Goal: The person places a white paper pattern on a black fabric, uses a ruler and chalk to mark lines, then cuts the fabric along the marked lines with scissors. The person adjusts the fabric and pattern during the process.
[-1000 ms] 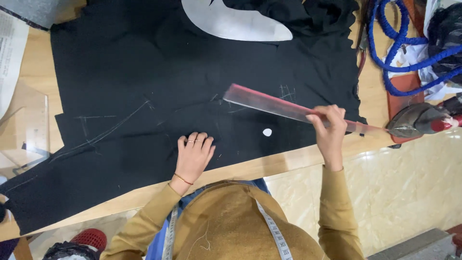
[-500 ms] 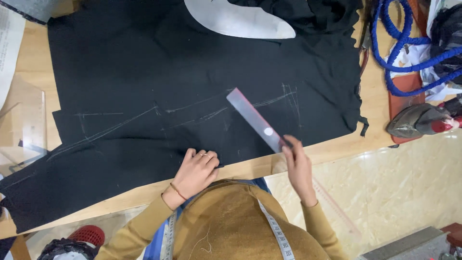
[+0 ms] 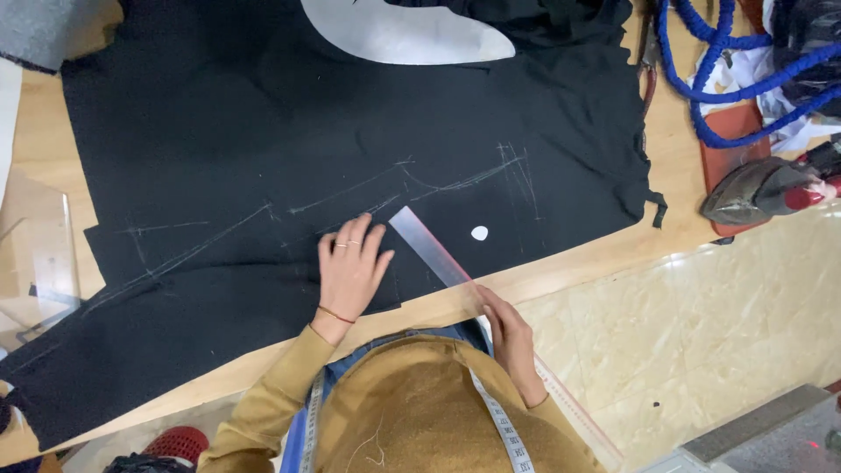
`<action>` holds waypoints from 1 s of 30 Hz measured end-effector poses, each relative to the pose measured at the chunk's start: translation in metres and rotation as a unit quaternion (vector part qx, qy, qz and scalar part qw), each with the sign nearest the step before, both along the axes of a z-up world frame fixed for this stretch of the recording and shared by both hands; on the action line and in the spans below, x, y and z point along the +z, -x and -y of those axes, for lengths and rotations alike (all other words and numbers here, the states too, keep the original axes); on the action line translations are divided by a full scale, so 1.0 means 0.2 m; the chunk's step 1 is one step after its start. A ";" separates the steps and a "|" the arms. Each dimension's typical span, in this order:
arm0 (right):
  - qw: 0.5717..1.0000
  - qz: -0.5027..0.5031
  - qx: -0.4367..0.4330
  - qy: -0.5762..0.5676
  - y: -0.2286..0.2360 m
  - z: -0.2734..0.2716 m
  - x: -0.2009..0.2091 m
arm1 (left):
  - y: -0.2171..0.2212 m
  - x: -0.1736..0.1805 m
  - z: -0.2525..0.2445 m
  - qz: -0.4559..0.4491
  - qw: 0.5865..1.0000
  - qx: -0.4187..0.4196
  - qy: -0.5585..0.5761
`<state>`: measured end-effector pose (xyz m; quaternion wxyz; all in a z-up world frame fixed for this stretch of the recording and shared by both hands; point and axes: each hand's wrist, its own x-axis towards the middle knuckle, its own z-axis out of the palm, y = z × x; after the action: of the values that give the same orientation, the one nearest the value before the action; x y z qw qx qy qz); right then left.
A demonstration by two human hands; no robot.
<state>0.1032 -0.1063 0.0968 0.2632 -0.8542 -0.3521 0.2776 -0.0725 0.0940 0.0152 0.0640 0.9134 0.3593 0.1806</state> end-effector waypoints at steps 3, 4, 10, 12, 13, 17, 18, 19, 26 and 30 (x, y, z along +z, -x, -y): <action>0.999 0.016 -0.024 -0.024 -0.05 0.06 -0.08 | -0.01 -0.04 -0.11 0.004 0.996 0.087 -0.029; 0.999 0.016 -0.024 -0.024 -0.05 0.06 -0.08 | -0.02 -0.07 -0.13 0.003 0.996 0.087 -0.030; 0.999 0.015 -0.015 -0.035 -0.09 0.02 -0.09 | -0.08 -0.13 -0.22 0.048 0.993 0.110 0.018; 0.999 0.033 0.004 -0.037 -0.10 0.01 -0.10 | -0.08 -0.11 -0.23 0.100 0.989 0.094 0.059; 0.999 0.032 0.008 -0.037 -0.10 -0.02 -0.08 | -0.07 -0.11 -0.24 0.100 0.988 0.098 0.058; 0.999 0.024 0.034 -0.018 -0.13 -0.11 -0.03 | 0.03 -0.14 -0.31 0.106 0.983 0.134 0.064; 0.998 0.035 0.045 -0.016 -0.14 -0.13 -0.04 | 0.07 -0.15 -0.33 0.071 0.983 0.165 0.045; 0.998 0.033 0.050 -0.014 -0.14 -0.15 -0.04 | 0.09 -0.13 -0.35 0.070 0.982 0.170 0.046; 0.992 0.028 0.125 -0.007 -0.10 -0.34 -0.02 | 0.20 -0.02 -0.37 0.036 0.969 0.227 0.093; 0.981 0.062 0.182 -0.012 -0.09 -0.45 -0.02 | 0.20 -0.02 -0.36 0.064 0.965 0.229 0.110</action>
<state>0.1221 -0.0156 0.0924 0.1961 -0.7882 -0.5205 0.2633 -0.1127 0.1652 0.0105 0.1438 0.7805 0.5717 0.2082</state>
